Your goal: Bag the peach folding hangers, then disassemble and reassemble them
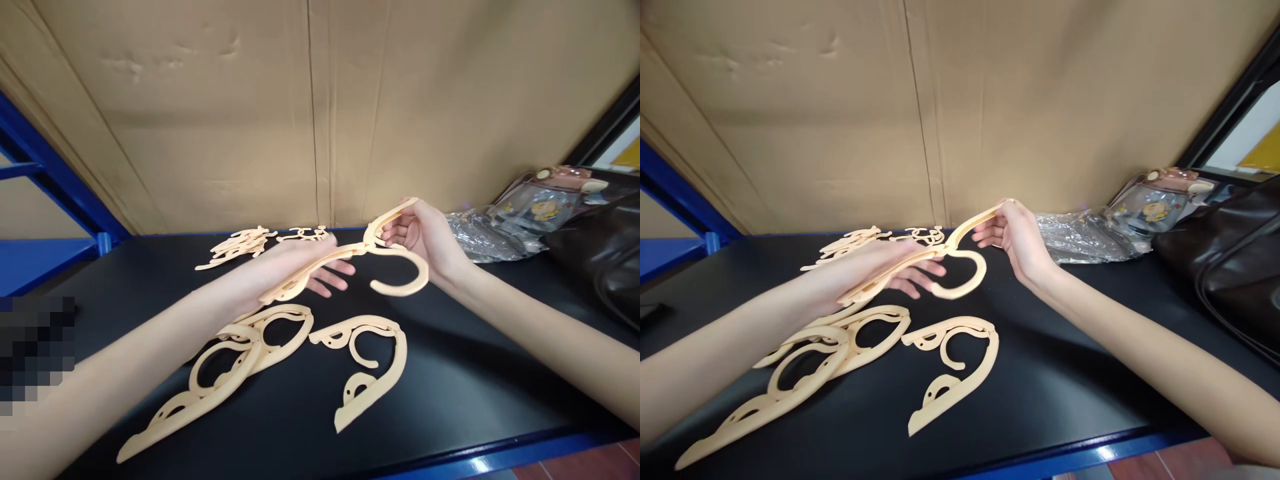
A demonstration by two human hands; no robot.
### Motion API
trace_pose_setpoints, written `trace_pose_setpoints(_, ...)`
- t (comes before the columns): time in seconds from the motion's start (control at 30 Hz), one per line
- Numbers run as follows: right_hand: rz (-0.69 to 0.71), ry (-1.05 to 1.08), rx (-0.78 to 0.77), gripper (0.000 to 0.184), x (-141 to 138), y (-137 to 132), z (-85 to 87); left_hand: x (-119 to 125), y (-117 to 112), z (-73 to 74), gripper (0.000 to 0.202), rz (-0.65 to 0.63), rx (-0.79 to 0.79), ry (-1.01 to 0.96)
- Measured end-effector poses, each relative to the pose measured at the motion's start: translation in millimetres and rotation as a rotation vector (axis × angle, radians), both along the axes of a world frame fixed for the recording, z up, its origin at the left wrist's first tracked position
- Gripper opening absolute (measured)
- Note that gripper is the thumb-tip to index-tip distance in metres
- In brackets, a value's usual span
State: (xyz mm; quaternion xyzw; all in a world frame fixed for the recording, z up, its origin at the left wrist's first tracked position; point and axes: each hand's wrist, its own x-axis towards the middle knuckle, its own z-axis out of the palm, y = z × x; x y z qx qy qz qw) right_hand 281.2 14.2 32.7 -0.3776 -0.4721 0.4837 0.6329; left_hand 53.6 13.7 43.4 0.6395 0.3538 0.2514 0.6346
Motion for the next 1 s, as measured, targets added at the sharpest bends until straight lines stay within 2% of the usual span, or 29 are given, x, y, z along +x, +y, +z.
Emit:
trace_pose_setpoints(0.1, -0.048, -0.039, -0.011, 0.006, 5.6, -1.4, -3.4, 8.2, -14.7, -0.9, 0.026, 0.009, -0.147, -0.093)
trace_pose_setpoints(0.23, -0.107, -0.169, 0.023, 0.015, 10.8, -0.4, -11.0, 9.4, -16.2, -7.9, 0.017, 0.108, -0.234, -0.182)
trace_pose_setpoints(0.3, -0.151, -0.291, 0.098, 0.018, 12.1, 2.9, -16.4, 9.8, -16.0, -12.2, 0.013, 0.162, -0.24, -0.233)
trace_pose_setpoints(0.37, -0.222, -0.525, 0.235, 0.023, 13.9, 6.9, -21.3, 10.1, -17.0, -15.1, 0.012, 0.192, -0.252, -0.268)
trace_pose_setpoints(0.43, -0.288, -0.848, 0.376, 0.027, 16.7, 9.8, -24.0, 9.5, -18.6, -15.9, 0.013, 0.201, -0.271, -0.269)
trace_pose_setpoints(0.5, -0.343, -1.147, 0.465, 0.023, 20.0, 11.0, -24.4, 7.8, -19.5, -15.6, 0.014, 0.209, -0.273, -0.248)
trace_pose_setpoints(0.6, -0.427, -1.413, 0.583, 0.021, 22.7, 9.8, -23.2, 3.9, -18.2, -16.2, 0.014, 0.233, -0.232, -0.216)
trace_pose_setpoints(0.7, -0.328, -1.474, 0.654, 0.025, 17.3, 3.1, -24.3, 1.5, -15.5, -19.6, 0.014, 0.223, -0.195, -0.197)
trace_pose_setpoints(0.8, -0.195, -1.482, 0.687, 0.032, 2.5, -11.6, -28.9, 2.1, -15.2, -22.3, 0.026, 0.202, -0.172, -0.138)
trace_pose_setpoints(0.9, -0.239, -1.597, 0.774, 0.034, -12.4, -28.7, -32.8, 3.9, -16.8, -22.3, 0.037, 0.221, -0.129, -0.067)
trace_pose_setpoints(1.0, -0.316, -1.691, 0.819, 0.038, -15.1, -36.1, -29.7, 3.1, -16.3, -20.8, 0.04, 0.205, -0.11, 0.001)
